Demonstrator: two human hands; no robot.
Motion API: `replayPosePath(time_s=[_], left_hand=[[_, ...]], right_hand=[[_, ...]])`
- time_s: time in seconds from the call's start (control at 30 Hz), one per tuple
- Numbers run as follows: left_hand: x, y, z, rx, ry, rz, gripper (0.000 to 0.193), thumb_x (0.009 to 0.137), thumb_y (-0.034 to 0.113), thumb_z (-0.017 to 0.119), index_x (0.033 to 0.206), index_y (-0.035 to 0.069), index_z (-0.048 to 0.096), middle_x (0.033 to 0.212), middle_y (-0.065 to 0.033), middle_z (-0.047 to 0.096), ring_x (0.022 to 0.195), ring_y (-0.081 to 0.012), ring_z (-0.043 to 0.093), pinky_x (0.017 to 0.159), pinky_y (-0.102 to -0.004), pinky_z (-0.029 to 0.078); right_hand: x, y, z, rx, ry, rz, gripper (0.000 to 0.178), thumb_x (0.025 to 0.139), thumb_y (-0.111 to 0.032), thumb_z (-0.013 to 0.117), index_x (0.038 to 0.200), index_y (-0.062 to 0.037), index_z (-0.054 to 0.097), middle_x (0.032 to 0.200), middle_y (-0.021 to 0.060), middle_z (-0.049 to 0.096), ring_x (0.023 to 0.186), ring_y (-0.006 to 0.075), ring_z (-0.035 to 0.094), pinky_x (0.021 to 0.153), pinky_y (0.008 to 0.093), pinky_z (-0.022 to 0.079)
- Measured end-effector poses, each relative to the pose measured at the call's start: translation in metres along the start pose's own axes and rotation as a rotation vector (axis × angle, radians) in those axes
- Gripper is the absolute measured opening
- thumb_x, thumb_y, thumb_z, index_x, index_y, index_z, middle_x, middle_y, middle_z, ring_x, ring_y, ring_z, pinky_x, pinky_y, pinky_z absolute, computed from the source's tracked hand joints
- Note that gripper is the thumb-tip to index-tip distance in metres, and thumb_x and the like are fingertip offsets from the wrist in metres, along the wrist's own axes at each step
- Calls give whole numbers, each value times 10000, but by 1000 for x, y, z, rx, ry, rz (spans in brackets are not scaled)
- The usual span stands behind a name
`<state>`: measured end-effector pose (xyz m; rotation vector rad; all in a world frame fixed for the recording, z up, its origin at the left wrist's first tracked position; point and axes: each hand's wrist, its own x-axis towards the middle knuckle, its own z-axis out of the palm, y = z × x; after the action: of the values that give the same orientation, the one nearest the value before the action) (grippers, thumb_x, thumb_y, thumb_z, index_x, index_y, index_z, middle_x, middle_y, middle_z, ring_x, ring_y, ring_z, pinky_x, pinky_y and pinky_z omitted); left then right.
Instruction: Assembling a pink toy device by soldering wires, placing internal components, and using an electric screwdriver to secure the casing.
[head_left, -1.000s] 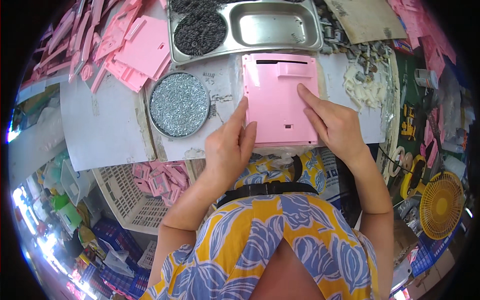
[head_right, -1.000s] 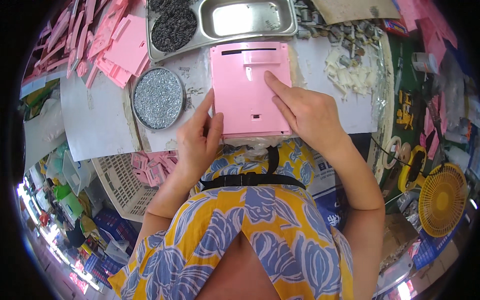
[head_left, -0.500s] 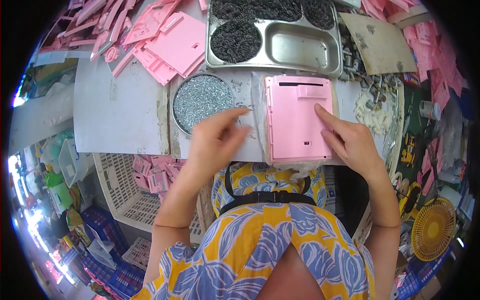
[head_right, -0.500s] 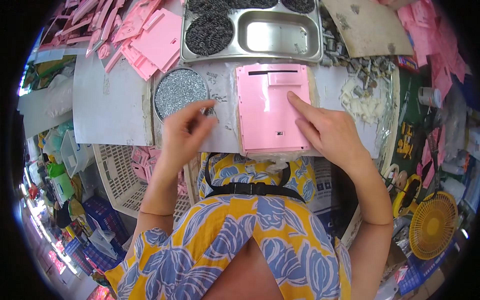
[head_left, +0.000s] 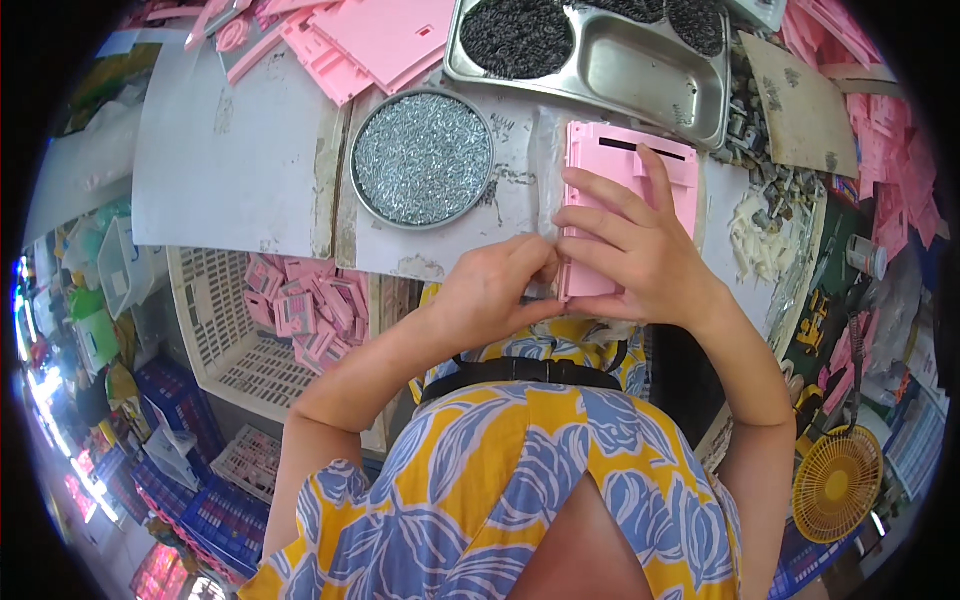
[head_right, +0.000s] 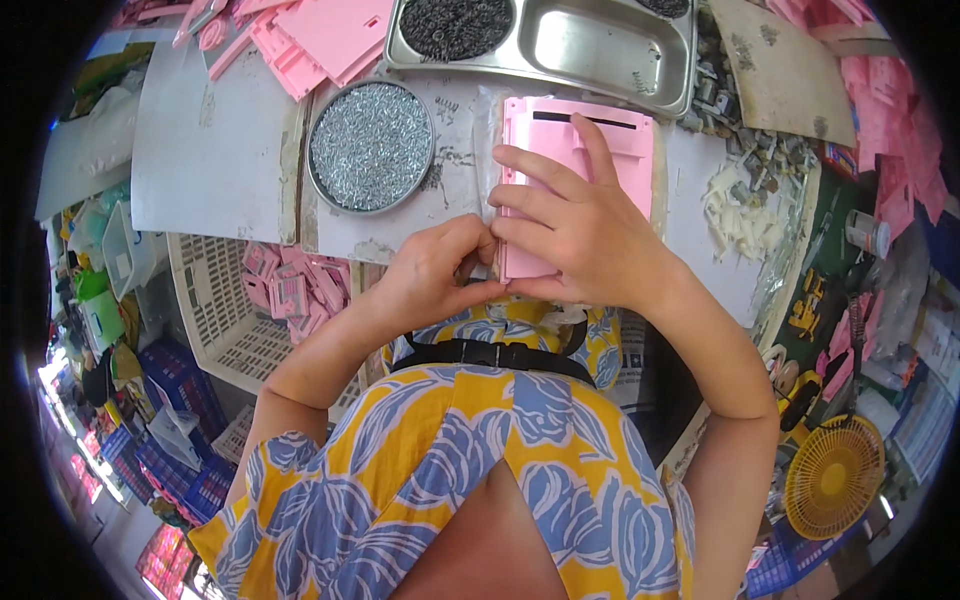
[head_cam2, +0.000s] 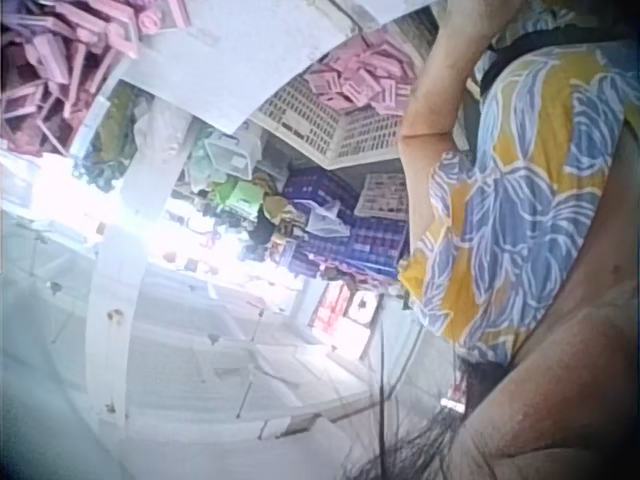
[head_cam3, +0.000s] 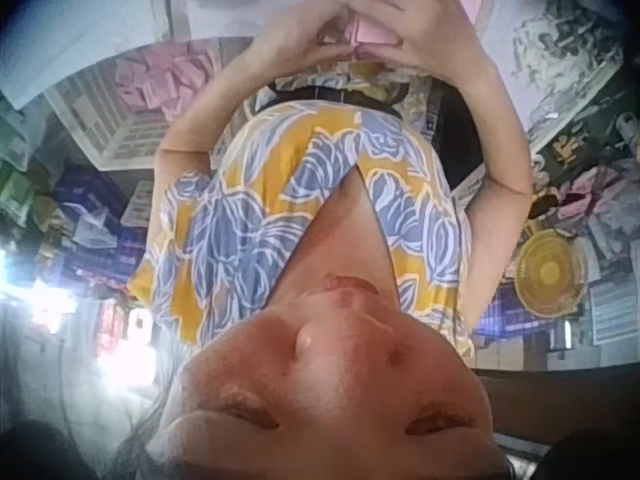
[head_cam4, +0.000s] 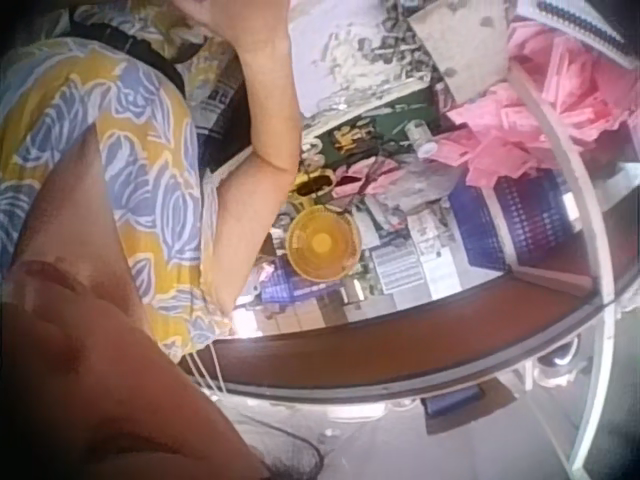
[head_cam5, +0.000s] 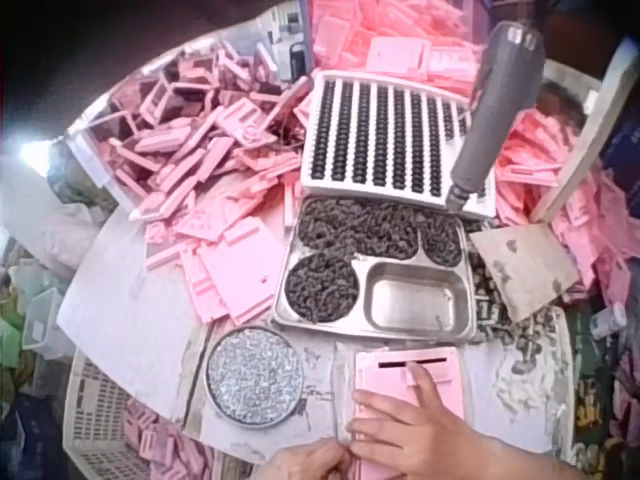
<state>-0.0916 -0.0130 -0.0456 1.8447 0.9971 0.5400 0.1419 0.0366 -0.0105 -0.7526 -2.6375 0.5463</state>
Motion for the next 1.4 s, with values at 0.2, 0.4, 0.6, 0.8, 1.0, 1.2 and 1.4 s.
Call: replayPosePath(time_s=[0.2, 0.4, 0.6, 0.8, 1.0, 1.2, 1.4], left_hand=[[0, -6, 0, -59, 85, 61, 364, 742, 120, 858, 948, 51, 566, 806, -68, 573, 635, -208, 574, 569, -327, 477], [8, -5, -65, -54, 223, -142, 258, 770, 126, 831, 906, 34, 631, 864, -76, 610, 738, -227, 604, 651, -332, 494], [19, -34, -96, 656, 380, 4, 168, 825, 172, 760, 947, 78, 693, 930, -61, 625, 977, -289, 578, 879, -451, 428], [38, -35, -98, 707, 470, -59, 160, 882, 174, 694, 777, 74, 627, 905, -76, 622, 918, -292, 590, 823, -456, 414], [41, -22, -96, 649, 360, 89, 151, 866, 133, 716, 786, 73, 604, 751, -65, 582, 763, -284, 578, 775, -385, 411], [54, 26, -45, 352, 376, 345, 91, 808, 67, 761, 859, 89, 690, 812, -25, 687, 767, -196, 637, 801, -343, 392], [56, 35, -17, 28, 359, 303, 122, 814, 86, 777, 915, 133, 730, 848, 13, 717, 752, -171, 648, 807, -356, 387]], right_hand=[[2, 2, 4, 34, 9, -12, 494, 621, -287, 861, 1035, -90, 676, 1228, 63, 628, 1344, 297, 496, 1161, 634, 270], [8, -2, 0, 101, -44, 66, 613, 657, -265, 834, 1212, -73, 656, 1324, 108, 597, 1340, 336, 478, 1149, 543, 342], [-14, 41, -102, -88, 932, 108, 403, 865, -177, 675, 1254, -73, 669, 1190, 108, 675, 1080, 299, 656, 945, 425, 501], [12, 179, -196, 590, 1040, 223, 332, 1018, -166, 457, 1297, -57, 600, 1101, 100, 654, 968, 277, 671, 925, 452, 545], [99, 89, -144, 530, 903, 179, 368, 940, -166, 620, 1269, -8, 575, 1000, 78, 661, 904, 188, 632, 856, 320, 537], [105, 34, -108, 1358, 381, -108, 320, 998, -240, 488, 1265, -79, 560, 858, 38, 606, 804, 177, 608, 811, 363, 519], [46, -24, -86, 1233, 623, 19, 241, 990, -264, 565, 1174, -121, 506, 651, -35, 493, 576, 103, 495, 656, 311, 475]])
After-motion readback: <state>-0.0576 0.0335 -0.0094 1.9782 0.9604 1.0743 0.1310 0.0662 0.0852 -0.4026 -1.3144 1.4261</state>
